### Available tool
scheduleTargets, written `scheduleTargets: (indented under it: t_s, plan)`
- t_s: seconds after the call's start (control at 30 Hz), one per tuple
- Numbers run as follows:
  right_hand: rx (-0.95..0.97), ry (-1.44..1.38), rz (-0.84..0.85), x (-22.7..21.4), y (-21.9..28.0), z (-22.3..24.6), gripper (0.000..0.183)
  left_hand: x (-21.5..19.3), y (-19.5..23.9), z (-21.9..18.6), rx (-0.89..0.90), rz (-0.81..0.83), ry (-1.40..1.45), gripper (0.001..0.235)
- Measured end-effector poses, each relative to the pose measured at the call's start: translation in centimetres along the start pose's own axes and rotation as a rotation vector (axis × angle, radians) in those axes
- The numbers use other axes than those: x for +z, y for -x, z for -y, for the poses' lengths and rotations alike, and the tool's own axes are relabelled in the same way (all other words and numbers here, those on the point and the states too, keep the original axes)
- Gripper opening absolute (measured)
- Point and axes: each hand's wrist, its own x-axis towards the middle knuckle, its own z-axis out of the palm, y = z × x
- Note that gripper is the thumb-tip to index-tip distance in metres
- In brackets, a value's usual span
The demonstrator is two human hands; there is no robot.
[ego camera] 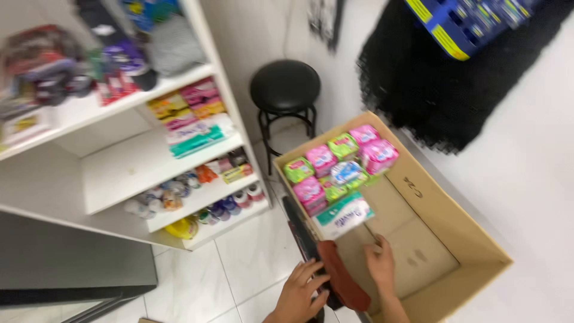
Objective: The person unloads sanitary products and other personal care items from a cardboard box, placing them onto the shelves of a storage cabinet.
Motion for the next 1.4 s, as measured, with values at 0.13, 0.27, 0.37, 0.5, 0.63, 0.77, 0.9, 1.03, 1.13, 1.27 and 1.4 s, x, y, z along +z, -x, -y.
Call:
scheduleTargets:
  t_s: [0.13,0.27,0.37,0.5,0.63,0.77,0.9,1.03,1.13,1.27,1.4]
  plan:
    - [-0.102,-0.075,-0.132,1.5,4.4,2.9,0.058,-2.8,8.6,5.6,-0.054,-0.094,-0.036,0.031]
    - [-0.240,-0.197,-0.214,5.0,9.5,6.3,0.048,-5.1,17.5,12.6,-0.207,-0.200,-0.060,0.028]
    - [-0.348,-0.270,-0.151,12.0,8.6,5.0,0.035,-9.7,19.2,17.3,-0.312,-0.189,-0.083,0.029]
    - [-0.413,-0.284,0.092,23.0,6.1,7.9,0.034,-16.5,16.8,24.1,-0.491,-0.106,-0.115,0.036]
    - [-0.444,-0.458,0.301,32.9,1.8,15.8,0.030,-19.4,13.7,31.8,-0.629,-0.047,-0.132,0.041]
    - [-0.565,-0.149,0.349,42.4,-7.4,22.9,0.043,-23.2,7.4,38.0,-0.691,-0.129,-0.150,0.050]
    - [-0.628,-0.035,0.344,47.5,-11.7,30.8,0.067,-29.8,-2.1,38.6,-0.653,-0.421,-0.115,0.048]
    - [-0.940,0.057,0.259,47.5,-9.3,35.9,0.072,-32.4,-7.4,44.5,-0.586,-0.653,-0.120,0.068]
    - [-0.937,0.185,0.266,50.2,-11.7,36.6,0.092,-32.3,-9.6,51.6,-0.739,-0.606,-0.056,0.102]
    - [-0.850,0.246,0.212,49.5,-8.7,37.4,0.092,-32.3,-11.2,54.5,-0.862,-0.444,-0.209,0.109]
    - [-0.818,0.300,0.127,50.0,-9.4,36.8,0.088,-32.1,-11.8,55.7,-0.885,-0.367,-0.271,0.100]
